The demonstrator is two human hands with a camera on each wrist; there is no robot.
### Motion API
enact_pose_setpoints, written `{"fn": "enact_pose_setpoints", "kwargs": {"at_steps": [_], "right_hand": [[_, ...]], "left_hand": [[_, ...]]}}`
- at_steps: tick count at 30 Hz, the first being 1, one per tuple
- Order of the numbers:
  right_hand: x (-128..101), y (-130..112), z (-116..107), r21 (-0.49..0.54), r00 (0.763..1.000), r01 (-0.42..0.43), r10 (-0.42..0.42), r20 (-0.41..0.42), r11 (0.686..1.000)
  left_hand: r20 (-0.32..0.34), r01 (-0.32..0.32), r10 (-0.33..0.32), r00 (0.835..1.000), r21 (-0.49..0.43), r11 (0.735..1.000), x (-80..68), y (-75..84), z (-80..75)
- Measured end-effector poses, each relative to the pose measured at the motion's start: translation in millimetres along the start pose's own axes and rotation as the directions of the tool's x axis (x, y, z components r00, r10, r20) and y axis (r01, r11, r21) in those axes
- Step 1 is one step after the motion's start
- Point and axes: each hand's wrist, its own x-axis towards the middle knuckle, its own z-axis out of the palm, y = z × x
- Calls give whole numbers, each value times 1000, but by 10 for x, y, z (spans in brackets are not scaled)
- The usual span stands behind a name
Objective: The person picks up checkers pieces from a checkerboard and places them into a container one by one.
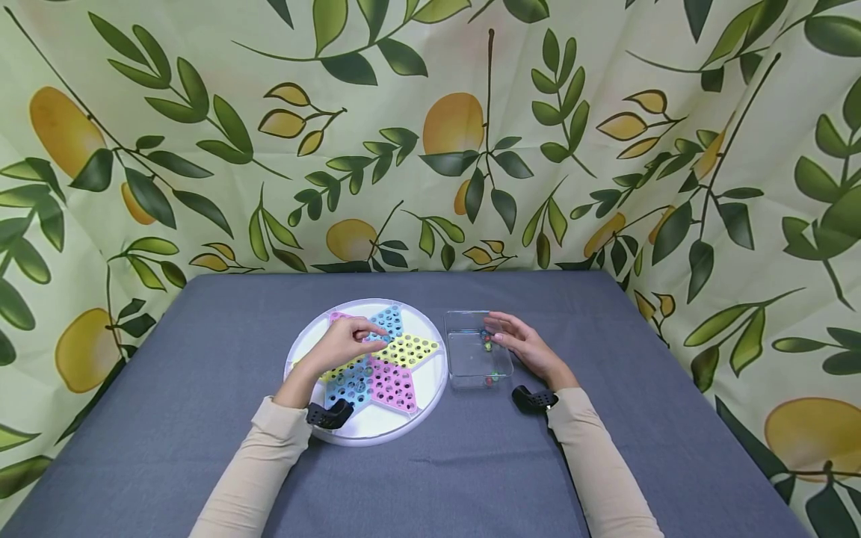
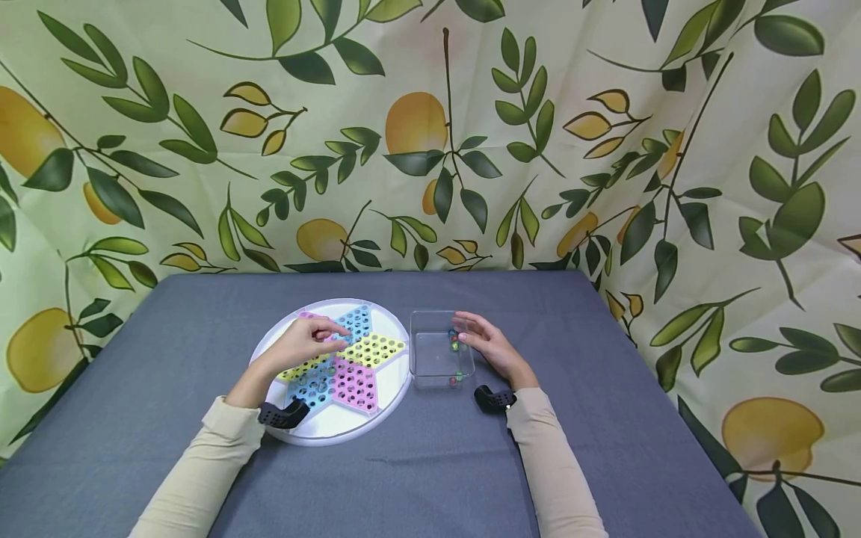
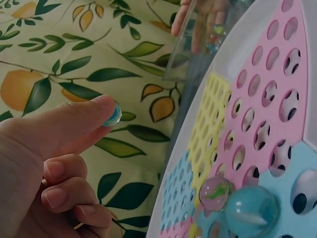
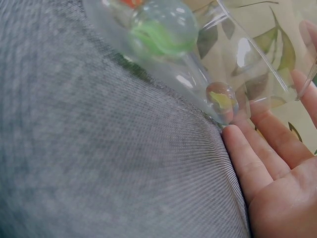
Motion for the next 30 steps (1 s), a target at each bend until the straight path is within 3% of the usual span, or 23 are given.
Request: {"fn": "enact_pose_setpoints", "kwargs": {"at_steps": [12, 30], "right_hand": [[-2, 0, 4, 9, 1000, -2, 2, -5, 1000], [11, 27, -15, -23, 1000, -7, 6, -10, 1000]], "left_hand": [[-29, -25, 24, 999, -40, 999, 74, 82, 85], [10, -22, 23, 1000, -89, 996, 174, 237, 258]]}}
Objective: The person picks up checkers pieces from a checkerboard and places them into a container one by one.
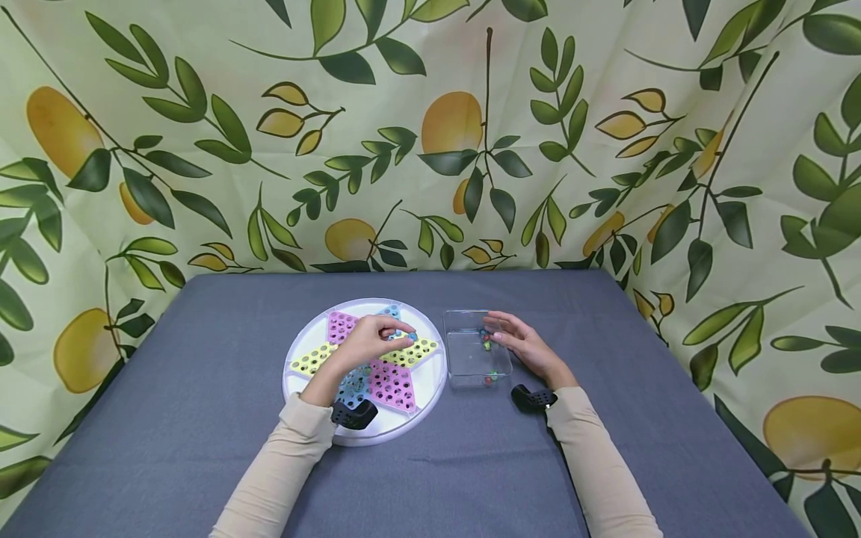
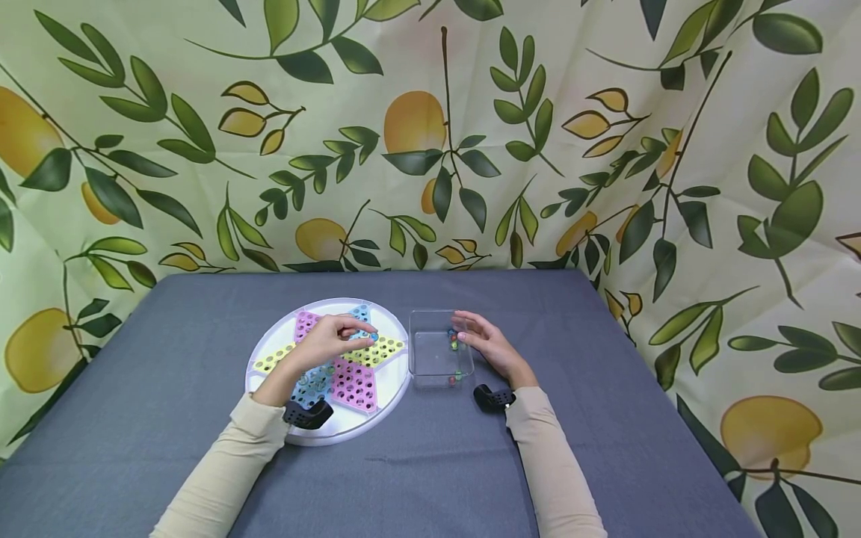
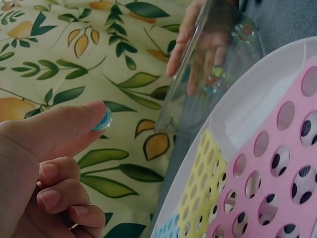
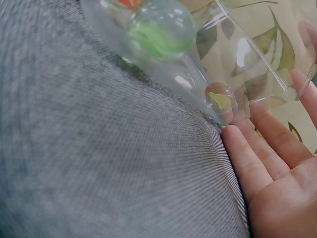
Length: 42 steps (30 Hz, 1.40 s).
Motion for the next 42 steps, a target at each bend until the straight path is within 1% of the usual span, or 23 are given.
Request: {"fn": "enact_pose_setpoints", "kwargs": {"at_steps": [4, 11, 17, 28, 31, 37, 42], "right_hand": [[-4, -6, 4, 7, 1000, 1, -1, 0, 1000], [-1, 0, 3, 19, 1000, -11, 11, 0, 1000], [7, 18, -8, 12, 1000, 1, -1, 11, 1000], [0, 4, 0, 25, 1000, 23, -23, 18, 999], [-1, 4, 2, 29, 1000, 23, -24, 19, 999], [2, 7, 8, 29, 1000, 10, -11, 15, 1000], [3, 9, 4, 33, 1000, 15, -16, 18, 999]], "left_hand": [[3, 1, -1, 1000, -5, 1000, 14, 35, 21], [6, -17, 17, 1000, -15, 1000, 31, 73, 60], [11, -29, 29, 1000, -32, 999, 57, 64, 96], [18, -38, 38, 999, -34, 999, 87, 72, 169], [25, -31, 32, 999, -47, 998, 91, 69, 186], [30, -57, 59, 998, -59, 997, 100, 83, 227], [45, -53, 56, 997, -53, 997, 115, 99, 275]]}}
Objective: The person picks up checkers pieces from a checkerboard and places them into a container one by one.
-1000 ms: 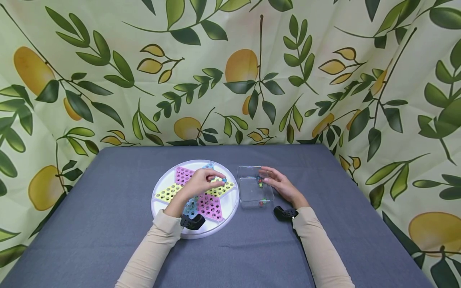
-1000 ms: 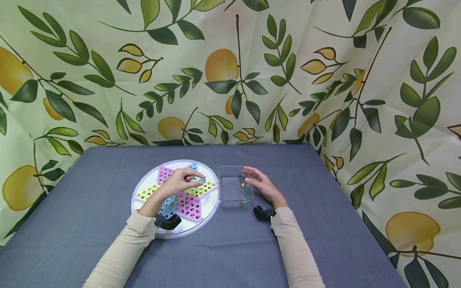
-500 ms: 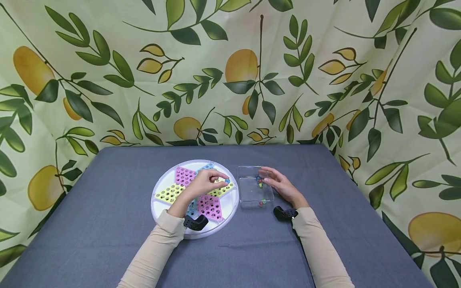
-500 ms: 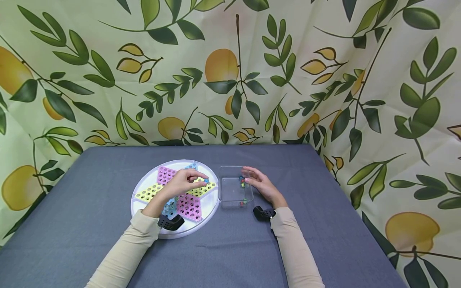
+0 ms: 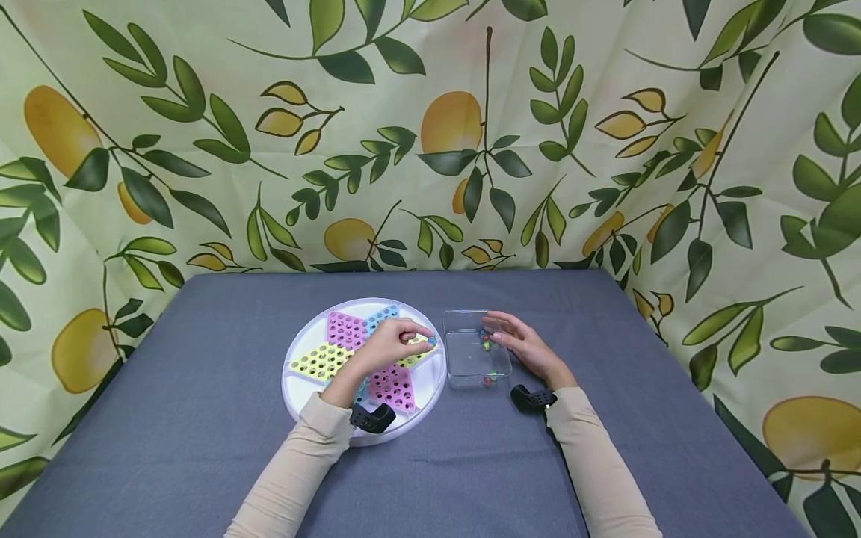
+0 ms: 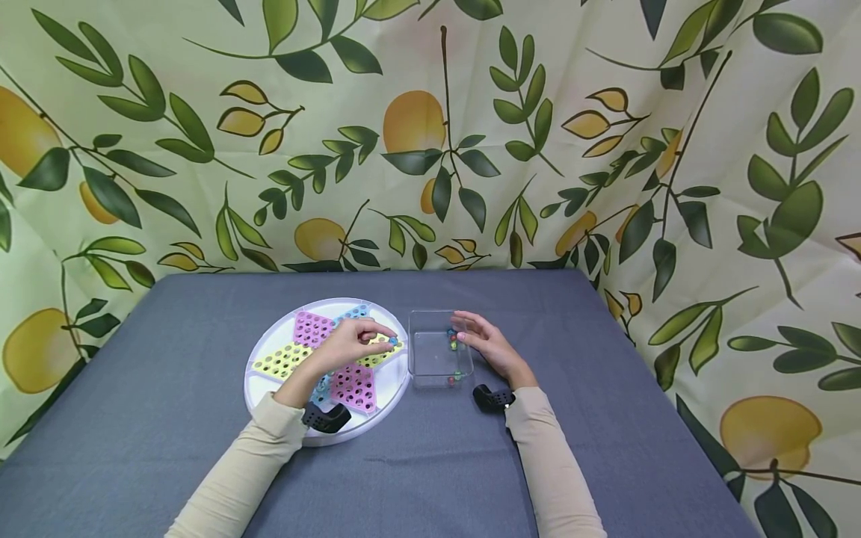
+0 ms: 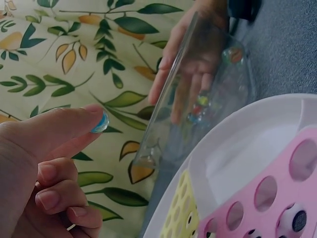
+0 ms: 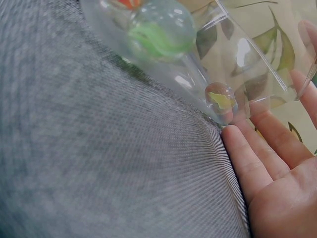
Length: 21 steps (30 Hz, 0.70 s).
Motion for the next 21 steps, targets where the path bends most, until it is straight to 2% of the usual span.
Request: {"fn": "enact_pose_setpoints", "kwargs": {"at_steps": [6, 14, 21], "right_hand": [[-1, 4, -7, 3, 1000, 5, -5, 2, 1000], [-3, -7, -10, -18, 1000, -16, 16, -7, 1000], [2, -11, 0, -33, 1000, -19, 18, -15, 999]], "left_hand": [[9, -26, 26, 1000, 41, 999, 23, -4, 57], [36, -25, 25, 999, -5, 1000, 44, 7, 111], [62, -41, 39, 997, 23, 999, 69, 30, 160]]}}
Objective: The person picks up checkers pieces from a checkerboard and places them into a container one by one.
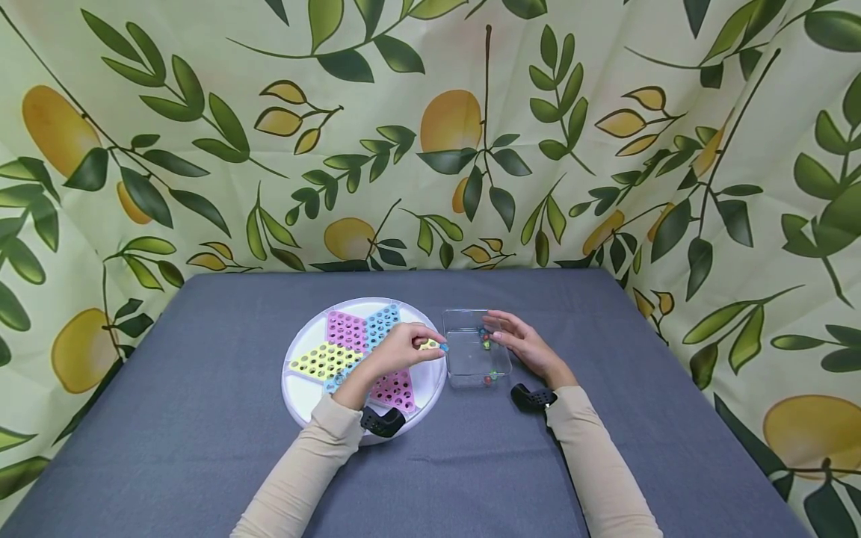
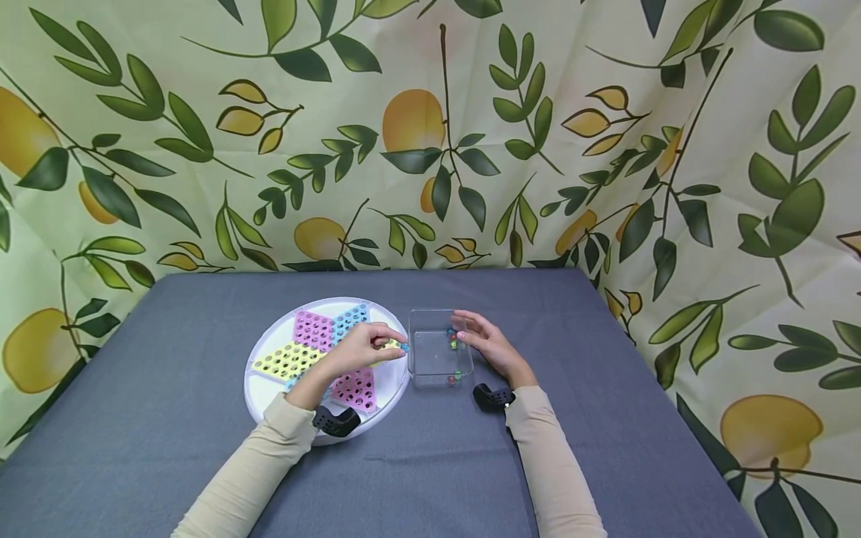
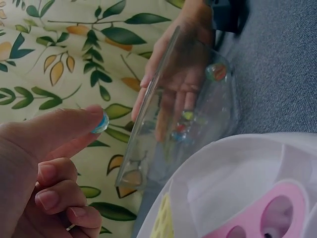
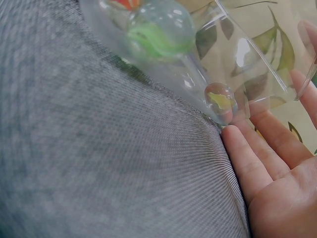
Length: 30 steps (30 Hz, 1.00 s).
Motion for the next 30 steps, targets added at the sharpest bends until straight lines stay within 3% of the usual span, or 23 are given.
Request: {"fn": "enact_pose_setpoints", "kwargs": {"at_steps": [14, 30], "right_hand": [[0, 5, -3, 20, 1000, -2, 2, -1, 1000], [-4, 0, 4, 30, 1000, 8, -8, 9, 1000]], "left_hand": [[19, -8, 8, 1000, -3, 1000, 12, -6, 120], [41, -8, 7, 999, 24, 1000, 21, 2, 154]]}}
